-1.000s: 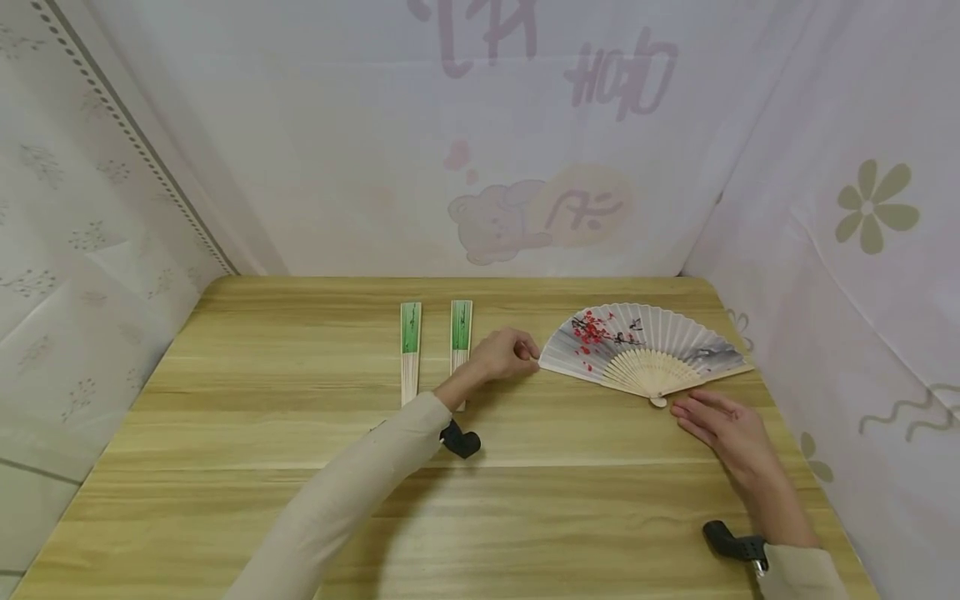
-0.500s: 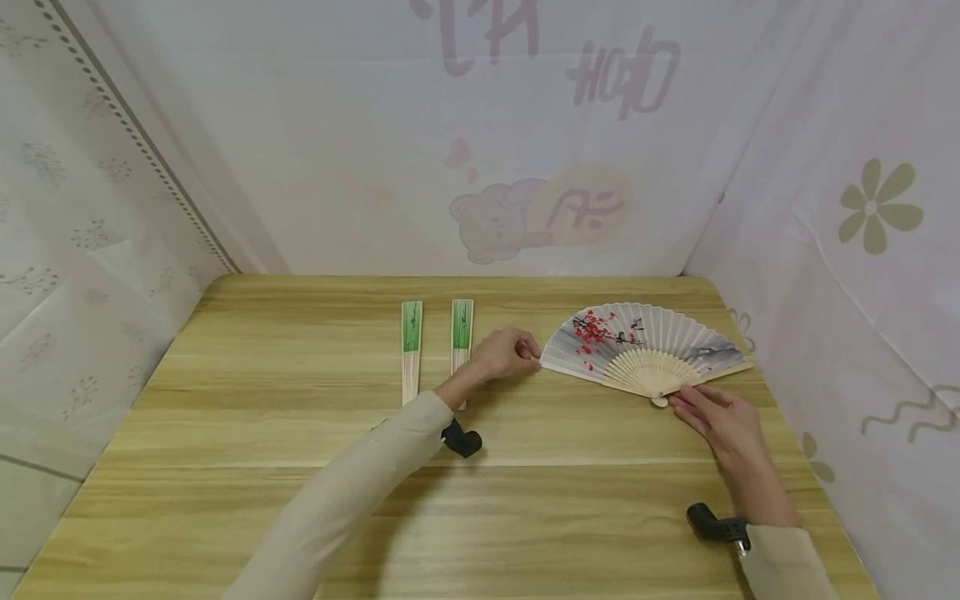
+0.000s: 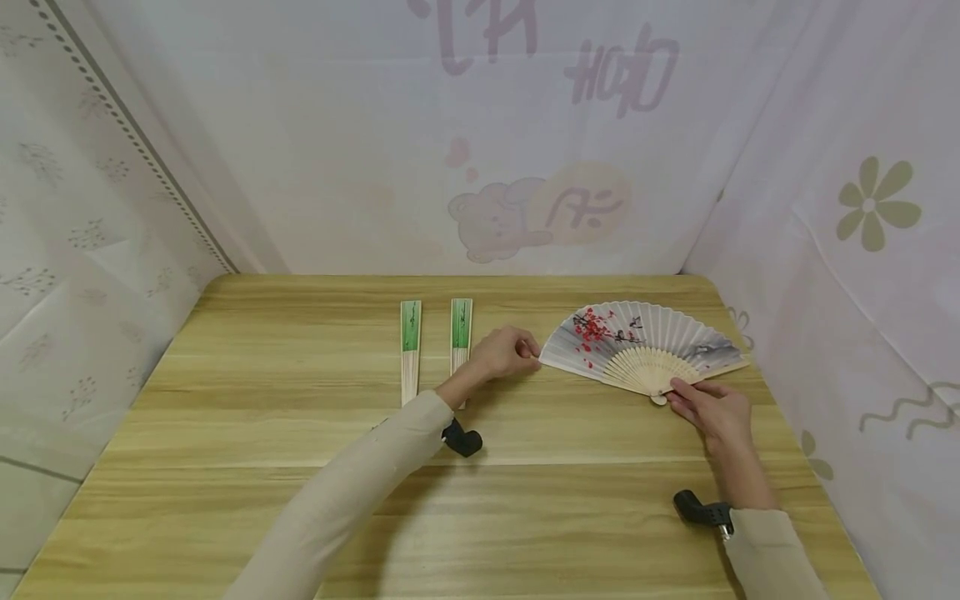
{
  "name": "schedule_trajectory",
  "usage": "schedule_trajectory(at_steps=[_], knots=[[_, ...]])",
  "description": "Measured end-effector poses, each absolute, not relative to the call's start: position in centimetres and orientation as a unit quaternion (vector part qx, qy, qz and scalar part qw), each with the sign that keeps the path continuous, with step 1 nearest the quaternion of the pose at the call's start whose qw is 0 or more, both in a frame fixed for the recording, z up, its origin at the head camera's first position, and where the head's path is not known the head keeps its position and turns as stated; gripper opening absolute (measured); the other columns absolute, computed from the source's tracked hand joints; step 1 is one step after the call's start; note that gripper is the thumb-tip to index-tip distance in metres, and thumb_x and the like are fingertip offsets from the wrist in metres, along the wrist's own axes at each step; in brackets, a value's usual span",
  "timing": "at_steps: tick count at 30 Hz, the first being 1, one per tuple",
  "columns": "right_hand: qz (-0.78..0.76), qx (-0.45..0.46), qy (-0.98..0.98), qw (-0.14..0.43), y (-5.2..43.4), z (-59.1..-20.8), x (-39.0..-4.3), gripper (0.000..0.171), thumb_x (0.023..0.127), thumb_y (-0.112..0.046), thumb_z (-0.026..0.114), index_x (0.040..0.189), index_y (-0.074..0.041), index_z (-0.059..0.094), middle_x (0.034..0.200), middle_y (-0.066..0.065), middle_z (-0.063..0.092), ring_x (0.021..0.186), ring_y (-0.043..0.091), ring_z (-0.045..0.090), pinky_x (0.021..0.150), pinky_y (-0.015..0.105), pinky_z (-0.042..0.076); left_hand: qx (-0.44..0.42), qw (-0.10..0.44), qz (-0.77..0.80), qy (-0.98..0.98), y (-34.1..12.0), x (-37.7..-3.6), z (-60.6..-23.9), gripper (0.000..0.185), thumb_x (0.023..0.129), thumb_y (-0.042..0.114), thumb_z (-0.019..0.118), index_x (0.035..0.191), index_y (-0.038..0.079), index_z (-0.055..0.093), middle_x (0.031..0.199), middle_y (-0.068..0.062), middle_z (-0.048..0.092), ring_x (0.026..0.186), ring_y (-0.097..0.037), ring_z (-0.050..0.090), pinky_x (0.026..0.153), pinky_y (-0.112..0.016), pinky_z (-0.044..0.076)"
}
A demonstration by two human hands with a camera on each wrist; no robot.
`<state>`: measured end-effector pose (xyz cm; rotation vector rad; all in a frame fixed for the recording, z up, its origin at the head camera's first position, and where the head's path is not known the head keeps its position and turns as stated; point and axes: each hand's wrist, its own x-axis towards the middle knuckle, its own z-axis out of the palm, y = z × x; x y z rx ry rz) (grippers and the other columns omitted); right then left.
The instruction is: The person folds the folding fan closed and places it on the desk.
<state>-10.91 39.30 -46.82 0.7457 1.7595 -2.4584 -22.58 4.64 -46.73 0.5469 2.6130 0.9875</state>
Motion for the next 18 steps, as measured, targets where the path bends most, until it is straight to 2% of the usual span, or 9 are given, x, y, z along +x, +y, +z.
schedule_trajectory(at_steps=[7,18], knots=[[-0.78,0.239,0.578,0.012,39.23,-46.85,-10.88,0.033,0.09,0.003,0.075,0.111,0.005,0.05,0.089,0.009,0.073,0.079,0.022,0.074,0.076,0.029,0.058,0.183,0.141,0.341,0.911,4.82,-22.65,-46.91,0.013,0.087,0.029,0.084,0.094,0.022,0.075,0.082,0.014,0.064,0.077,-0.006,0.058,0.063,-0.027,0.045],[-0.776,0.234,0.586,0.008,39.17,-46.88,-10.78,0.043,0.09,0.002,0.076,0.116,0.005,0.042,0.087,0.009,0.073,0.076,0.021,0.074,0.072,0.028,0.059,0.184,0.136,0.34,0.912,5.1,-22.49,-46.98,0.016,0.086,0.025,0.084,0.098,0.018,0.075,0.081,0.013,0.065,0.075,-0.006,0.058,0.063,-0.025,0.046]])
